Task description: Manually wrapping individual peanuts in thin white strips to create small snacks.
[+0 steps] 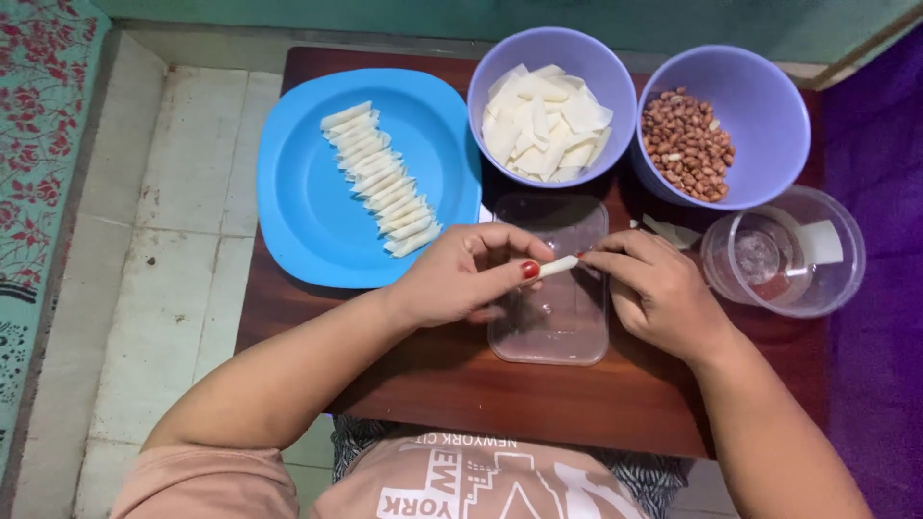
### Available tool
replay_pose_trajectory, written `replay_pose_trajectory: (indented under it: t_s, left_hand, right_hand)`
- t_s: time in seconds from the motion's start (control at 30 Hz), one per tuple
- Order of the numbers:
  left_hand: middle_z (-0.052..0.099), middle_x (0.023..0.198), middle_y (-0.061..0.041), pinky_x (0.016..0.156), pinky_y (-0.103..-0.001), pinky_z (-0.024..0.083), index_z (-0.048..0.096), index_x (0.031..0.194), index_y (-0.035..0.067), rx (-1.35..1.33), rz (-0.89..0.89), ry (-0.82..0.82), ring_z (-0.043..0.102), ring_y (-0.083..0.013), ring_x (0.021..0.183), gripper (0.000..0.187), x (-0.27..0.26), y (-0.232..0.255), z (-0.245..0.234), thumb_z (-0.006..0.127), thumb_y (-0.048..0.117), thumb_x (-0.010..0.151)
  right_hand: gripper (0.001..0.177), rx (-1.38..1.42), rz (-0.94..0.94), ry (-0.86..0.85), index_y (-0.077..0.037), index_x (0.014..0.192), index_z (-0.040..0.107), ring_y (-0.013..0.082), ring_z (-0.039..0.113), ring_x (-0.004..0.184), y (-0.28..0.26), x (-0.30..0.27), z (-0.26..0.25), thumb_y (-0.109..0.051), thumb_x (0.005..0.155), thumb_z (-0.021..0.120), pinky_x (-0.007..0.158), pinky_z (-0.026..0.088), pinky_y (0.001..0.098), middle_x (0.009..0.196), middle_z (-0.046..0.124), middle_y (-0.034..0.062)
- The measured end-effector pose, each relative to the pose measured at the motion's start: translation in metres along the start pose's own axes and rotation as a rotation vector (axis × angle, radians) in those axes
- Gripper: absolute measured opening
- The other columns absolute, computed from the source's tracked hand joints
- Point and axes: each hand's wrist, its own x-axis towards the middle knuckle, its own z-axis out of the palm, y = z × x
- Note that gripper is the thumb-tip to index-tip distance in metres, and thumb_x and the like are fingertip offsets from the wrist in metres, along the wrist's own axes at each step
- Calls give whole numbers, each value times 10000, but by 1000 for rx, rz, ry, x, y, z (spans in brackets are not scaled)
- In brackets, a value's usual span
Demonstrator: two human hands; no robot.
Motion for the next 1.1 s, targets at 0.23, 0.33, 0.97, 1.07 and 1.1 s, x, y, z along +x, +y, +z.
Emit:
replay_pose_trajectory:
  t_s: [0.23,0.33,0.97,1.07,1.1]
  left_hand:
    - [764,934,-92,823,-301,595,747,1180,58,582,474,285,690,-125,879,197,-2,61,-67,662,27,1005]
    - [770,964,-105,757,-310,546,770,1132,21,1004,578,518,685,-164,840,180,-4,79,-103,702,2,967]
    - [752,862,10,877,-369,404,780,886,80,1719,781,694,575,-211,826,102,22,43,-167,830,39,806]
    - [690,911,-33,899,-386,394,798,942,78,1731,728,723,562,-222,885,126,23,38,-169,837,52,825]
    - [690,911,-33,899,-386,394,798,942,78,1731,729,722,562,-222,885,126,22,39,-167,837,52,825]
  right_hand:
    - [307,7,20,0,-69,1033,780,326,715,897,-4,1,-1,77,915,537,818,558,418,1000,721,106]
    - [303,15,67,-48,-43,1029,770,284,693,869,-11,6,-5,96,822,597,793,547,370,1031,717,96]
    - [380,31,130,-121,-41,1054,754,235,670,860,-9,5,-1,95,719,640,749,533,312,1080,704,80]
    - [378,24,124,-117,-39,1046,759,233,667,840,-8,3,0,105,717,642,740,532,314,1071,705,82]
    - [378,23,125,-116,-39,1046,759,233,667,840,-8,4,0,105,717,642,740,532,314,1071,705,82]
